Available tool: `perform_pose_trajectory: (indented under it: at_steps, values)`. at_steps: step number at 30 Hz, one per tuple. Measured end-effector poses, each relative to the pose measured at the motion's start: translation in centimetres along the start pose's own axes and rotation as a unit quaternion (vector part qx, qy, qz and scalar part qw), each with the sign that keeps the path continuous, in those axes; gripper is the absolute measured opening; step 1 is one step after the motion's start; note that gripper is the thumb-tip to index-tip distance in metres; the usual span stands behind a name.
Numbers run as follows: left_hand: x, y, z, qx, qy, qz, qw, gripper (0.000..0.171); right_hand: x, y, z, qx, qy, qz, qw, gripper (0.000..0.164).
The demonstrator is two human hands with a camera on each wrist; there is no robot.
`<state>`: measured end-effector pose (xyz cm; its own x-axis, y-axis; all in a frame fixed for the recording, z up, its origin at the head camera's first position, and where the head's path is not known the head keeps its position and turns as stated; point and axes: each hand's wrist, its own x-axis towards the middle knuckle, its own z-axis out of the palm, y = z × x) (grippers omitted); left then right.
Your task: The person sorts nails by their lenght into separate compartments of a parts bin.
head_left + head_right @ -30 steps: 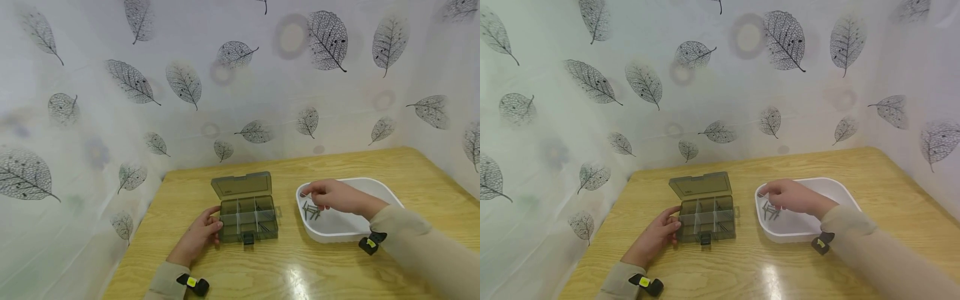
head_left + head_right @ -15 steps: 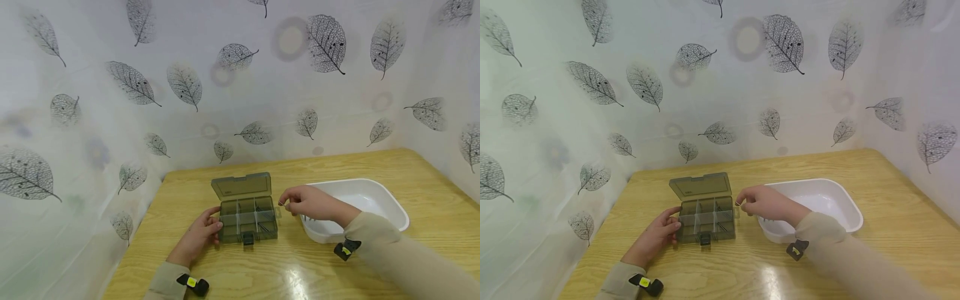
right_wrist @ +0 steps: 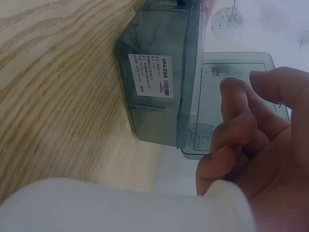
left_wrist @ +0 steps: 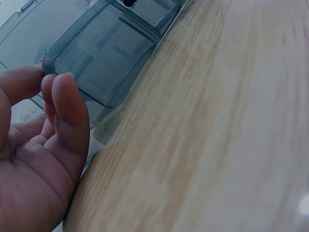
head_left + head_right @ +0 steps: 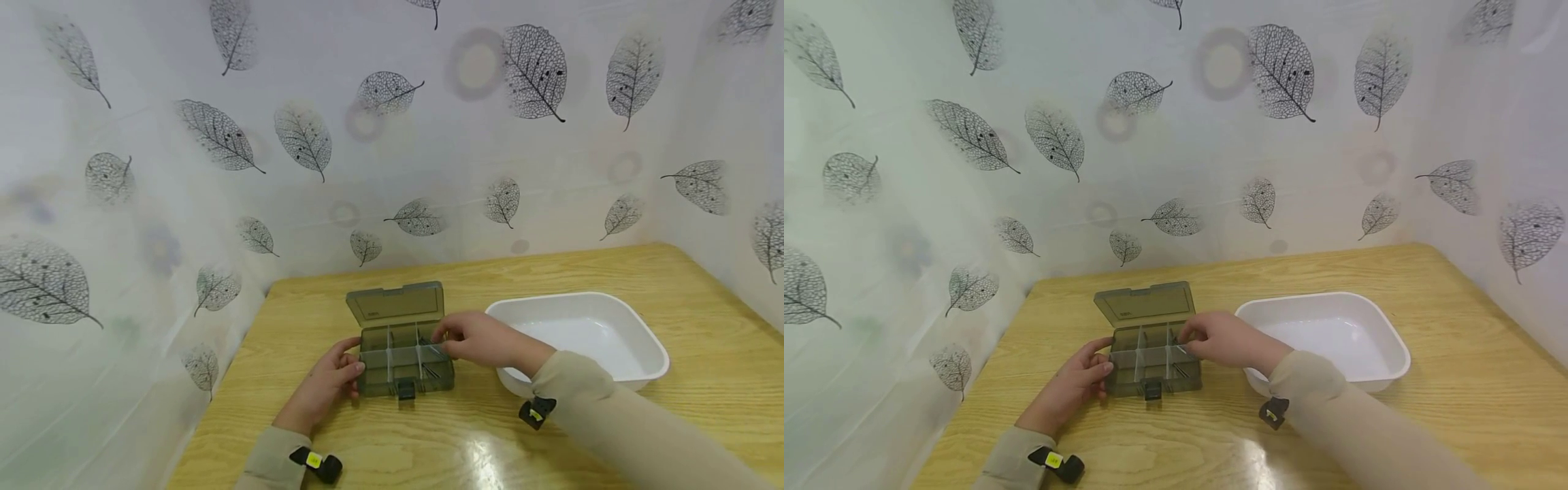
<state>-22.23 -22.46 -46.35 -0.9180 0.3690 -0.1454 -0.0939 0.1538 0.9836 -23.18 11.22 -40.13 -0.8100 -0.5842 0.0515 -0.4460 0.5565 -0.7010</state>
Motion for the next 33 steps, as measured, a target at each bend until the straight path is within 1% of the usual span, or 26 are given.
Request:
perform_pose_trajectory:
  at_steps: [3, 9, 19, 22, 26, 29, 33]
  values:
    - [0.1, -0.1, -0.1, -0.001, 0.0, 0.0, 1.0, 0.061, 0.1, 0.1, 0.0, 0.0, -0.003, 0.004, 1.0, 0.022]
    - [0.1, -0.2, -0.1, 0.001, 0.002, -0.001, 1.0, 0.06, -0.2, 0.3, -0.4, 0.016, -0.008, 0.011, 1.0, 0.022]
    - [0.3, -0.2, 0.0, -0.006, -0.001, -0.004, 1.0, 0.061, -1.7, 0.6, -2.3, 0.025, 0.005, 0.027, 0.999, 0.022]
    - [0.4, -0.2, 0.2, -0.005, -0.002, -0.007, 1.0, 0.062, -2.5, 1.0, -3.0, 0.027, 0.005, 0.043, 0.999, 0.022]
    - [0.4, -0.3, 0.3, -0.004, -0.002, -0.008, 1.0, 0.062, -3.5, 1.8, -3.8, 0.025, 0.008, 0.053, 0.998, 0.022]
    - [0.3, -0.4, 0.2, -0.007, 0.0, -0.006, 1.0, 0.062, -4.2, 2.5, -4.2, 0.024, 0.01, 0.046, 0.999, 0.021]
    - [0.4, -0.4, 0.0, -0.02, 0.003, -0.011, 0.9998, 0.063, -5.0, 3.6, -4.9, 0.037, 0.01, 0.045, 0.998, 0.02]
